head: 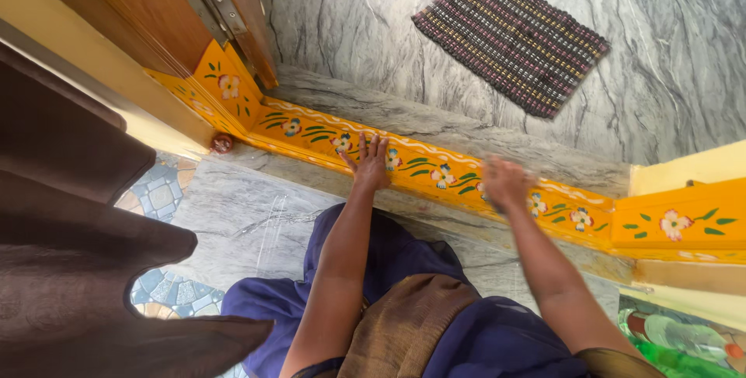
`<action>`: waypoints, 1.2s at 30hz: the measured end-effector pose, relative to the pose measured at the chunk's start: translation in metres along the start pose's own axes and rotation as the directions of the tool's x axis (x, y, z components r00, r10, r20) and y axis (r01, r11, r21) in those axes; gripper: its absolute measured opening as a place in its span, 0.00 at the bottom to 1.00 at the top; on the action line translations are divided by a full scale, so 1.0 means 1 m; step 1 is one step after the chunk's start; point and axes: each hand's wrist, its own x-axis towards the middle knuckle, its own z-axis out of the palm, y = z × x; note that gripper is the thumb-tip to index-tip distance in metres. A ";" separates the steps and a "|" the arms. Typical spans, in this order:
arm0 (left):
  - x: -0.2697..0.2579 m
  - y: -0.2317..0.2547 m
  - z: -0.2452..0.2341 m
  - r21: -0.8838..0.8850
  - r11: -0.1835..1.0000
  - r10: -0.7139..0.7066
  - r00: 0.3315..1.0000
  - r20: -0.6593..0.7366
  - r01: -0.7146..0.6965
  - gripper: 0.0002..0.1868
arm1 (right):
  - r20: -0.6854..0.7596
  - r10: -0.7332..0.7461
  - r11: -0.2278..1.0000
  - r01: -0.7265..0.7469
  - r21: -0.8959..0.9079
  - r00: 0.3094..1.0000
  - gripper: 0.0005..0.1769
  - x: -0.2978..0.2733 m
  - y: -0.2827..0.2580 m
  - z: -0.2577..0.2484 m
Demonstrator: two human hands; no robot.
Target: The person sits on the floor and wipes a yellow painted door frame with a gray cloth. They clean the vertical side of the frame and the horizontal threshold, moving along the length of the frame to cover the entire surface.
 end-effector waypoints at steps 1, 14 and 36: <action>0.000 0.000 0.000 0.012 1.000 0.002 1.000 -0.003 -0.002 0.58 | -0.050 0.081 0.995 -0.078 0.067 0.995 0.35 -0.002 0.030 -0.007; 0.002 -0.007 0.015 -0.038 0.997 0.061 0.986 -0.156 -0.068 0.54 | -0.386 0.108 0.993 -0.078 0.093 0.916 0.38 -0.063 0.094 0.005; -0.004 -0.003 -0.004 -0.050 0.999 0.015 1.000 -0.023 -0.016 0.63 | -0.057 -0.165 0.986 0.165 -0.009 0.985 0.30 0.019 -0.109 0.032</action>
